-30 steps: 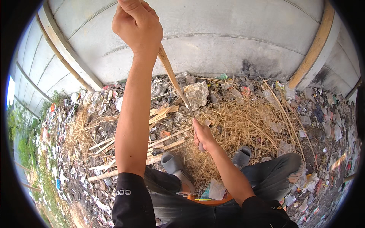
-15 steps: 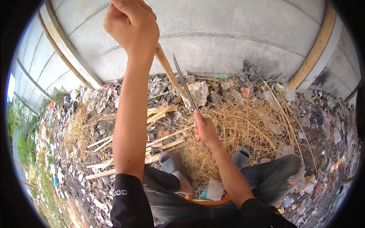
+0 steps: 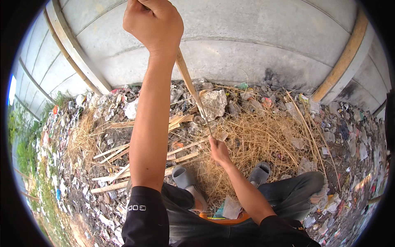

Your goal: The person sits on the ground and uses a large knife to split a long bamboo pole into thin strips. They hold the pole vertically and repeatedly strike it with the knife to separate the fibers, creating a pile of bamboo strips.

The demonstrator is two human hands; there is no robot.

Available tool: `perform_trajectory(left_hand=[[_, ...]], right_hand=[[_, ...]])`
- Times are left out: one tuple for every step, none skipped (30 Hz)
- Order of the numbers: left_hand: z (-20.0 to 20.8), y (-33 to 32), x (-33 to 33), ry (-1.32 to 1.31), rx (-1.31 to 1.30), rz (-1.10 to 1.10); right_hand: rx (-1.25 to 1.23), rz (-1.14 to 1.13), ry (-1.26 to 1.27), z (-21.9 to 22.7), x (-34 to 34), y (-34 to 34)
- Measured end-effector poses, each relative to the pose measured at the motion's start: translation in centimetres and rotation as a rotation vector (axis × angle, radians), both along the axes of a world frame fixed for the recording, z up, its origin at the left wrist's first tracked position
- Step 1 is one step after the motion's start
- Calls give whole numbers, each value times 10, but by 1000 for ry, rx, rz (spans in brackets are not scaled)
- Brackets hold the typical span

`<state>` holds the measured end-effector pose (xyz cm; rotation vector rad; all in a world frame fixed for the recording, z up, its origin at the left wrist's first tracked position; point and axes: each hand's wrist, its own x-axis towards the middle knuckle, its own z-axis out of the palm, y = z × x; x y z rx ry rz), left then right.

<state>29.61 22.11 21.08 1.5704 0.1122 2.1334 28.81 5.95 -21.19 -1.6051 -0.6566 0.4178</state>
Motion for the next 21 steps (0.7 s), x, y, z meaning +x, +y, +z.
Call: perform_trajectory(left_hand=[[-5, -2, -2, 5, -21, -7], [-6, 0, -6, 11, -25, -12], [-5, 0, -9, 16, -29, -18], [-6, 4, -12, 34, -7, 34], [-11, 8, -18, 47, -28, 31], [-14, 14, -22, 59, -49, 27], [-8, 15, -19, 48, -44, 5], [-6, 14, -16, 47, -38, 1], [-5, 13, -14, 45, -34, -4], [-8, 10, -14, 58, -35, -4], [-7, 12, -10, 9, -49, -78], [-5, 16, -2, -41, -64, -153], [-2, 19, 7, -98, -75, -234], [0, 22, 10, -98, -79, -234], [2, 24, 13, -98, -82, -235], [5, 24, 18, -98, -88, -246], [5, 27, 19, -91, -52, -193], [7, 29, 21, -88, -14, -141], [8, 34, 18, -83, 24, -79], [8, 36, 19, -97, 44, -72], [7, 35, 22, -108, 69, -67]], right_hand=[[-265, 56, 135, -23, 18, -9], [-512, 114, 270, -24, 25, -7], [-428, 106, 375, -25, 29, -2], [-359, 113, 473, -14, 33, 3], [-310, 118, 593, -3, 23, -3], [-308, 99, 698, 8, 17, 0], [-267, 129, 830, 12, 22, -1], [-224, 161, 962, 15, 27, -4], [-179, 193, 1094, 18, 33, -7], [-81, 273, 1168, 13, 36, -12], [-86, 278, 1169, 8, 38, -14], [-90, 282, 1169, 3, 42, -15], [-88, 282, 1163, 3, 49, -14], [-280, 72, 826, 31, 35, -4], [-319, 83, 555, 46, 36, -1], [-352, 83, 285, 59, 40, 0], [-287, 65, 84, 82, 36, 4], [-233, 28, -124, 105, 33, 7], [-59, 67, -16, 138, 24, 16], [110, 85, 94, 169, 19, 20], [284, 100, 205, 181, 16, 26]])
